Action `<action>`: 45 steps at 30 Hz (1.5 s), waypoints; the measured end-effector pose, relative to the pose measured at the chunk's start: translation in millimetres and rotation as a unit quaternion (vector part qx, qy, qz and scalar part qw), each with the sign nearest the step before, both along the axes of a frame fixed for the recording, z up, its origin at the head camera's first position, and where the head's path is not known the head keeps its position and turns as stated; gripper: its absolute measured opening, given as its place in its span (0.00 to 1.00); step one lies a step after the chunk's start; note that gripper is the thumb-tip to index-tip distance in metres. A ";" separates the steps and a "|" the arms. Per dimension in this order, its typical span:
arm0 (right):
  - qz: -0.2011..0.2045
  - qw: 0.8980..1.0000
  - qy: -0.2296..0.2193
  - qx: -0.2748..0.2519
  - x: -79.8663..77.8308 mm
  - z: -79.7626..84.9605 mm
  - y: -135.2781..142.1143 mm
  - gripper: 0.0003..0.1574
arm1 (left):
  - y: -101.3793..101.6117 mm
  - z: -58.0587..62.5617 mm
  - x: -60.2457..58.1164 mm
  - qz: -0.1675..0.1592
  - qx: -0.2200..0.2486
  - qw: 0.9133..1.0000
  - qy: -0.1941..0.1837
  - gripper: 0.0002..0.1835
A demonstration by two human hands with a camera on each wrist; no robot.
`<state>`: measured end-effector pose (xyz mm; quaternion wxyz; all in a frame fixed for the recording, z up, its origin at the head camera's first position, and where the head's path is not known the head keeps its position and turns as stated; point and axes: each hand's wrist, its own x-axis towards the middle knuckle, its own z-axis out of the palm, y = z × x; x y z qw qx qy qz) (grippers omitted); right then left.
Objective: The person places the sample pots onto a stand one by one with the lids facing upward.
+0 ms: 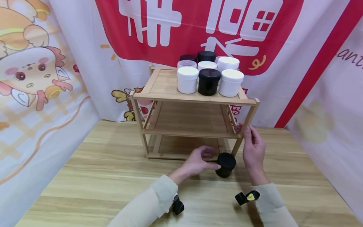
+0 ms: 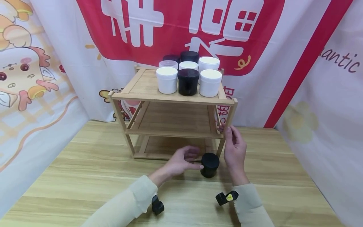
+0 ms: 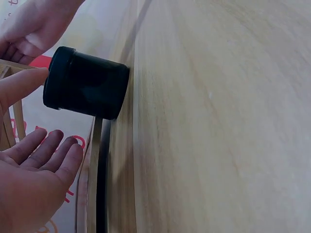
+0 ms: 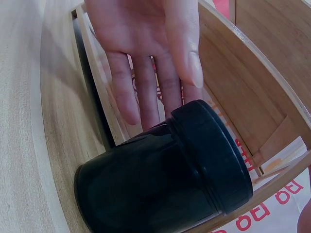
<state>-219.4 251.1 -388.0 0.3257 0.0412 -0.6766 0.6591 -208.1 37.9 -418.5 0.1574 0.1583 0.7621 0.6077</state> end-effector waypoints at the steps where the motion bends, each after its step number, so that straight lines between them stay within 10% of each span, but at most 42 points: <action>1: -0.001 1.000 0.000 0.001 0.2 -0.1 0.0 0.27 | 1.1 0.2 0.3 0.000 0.000 1.000 -0.001 0.38; 45: -0.006 1.000 -0.010 0.019 1.3 -0.6 -0.1 0.27 | 31.5 -12.5 4.5 0.016 0.000 1.000 -0.005 0.38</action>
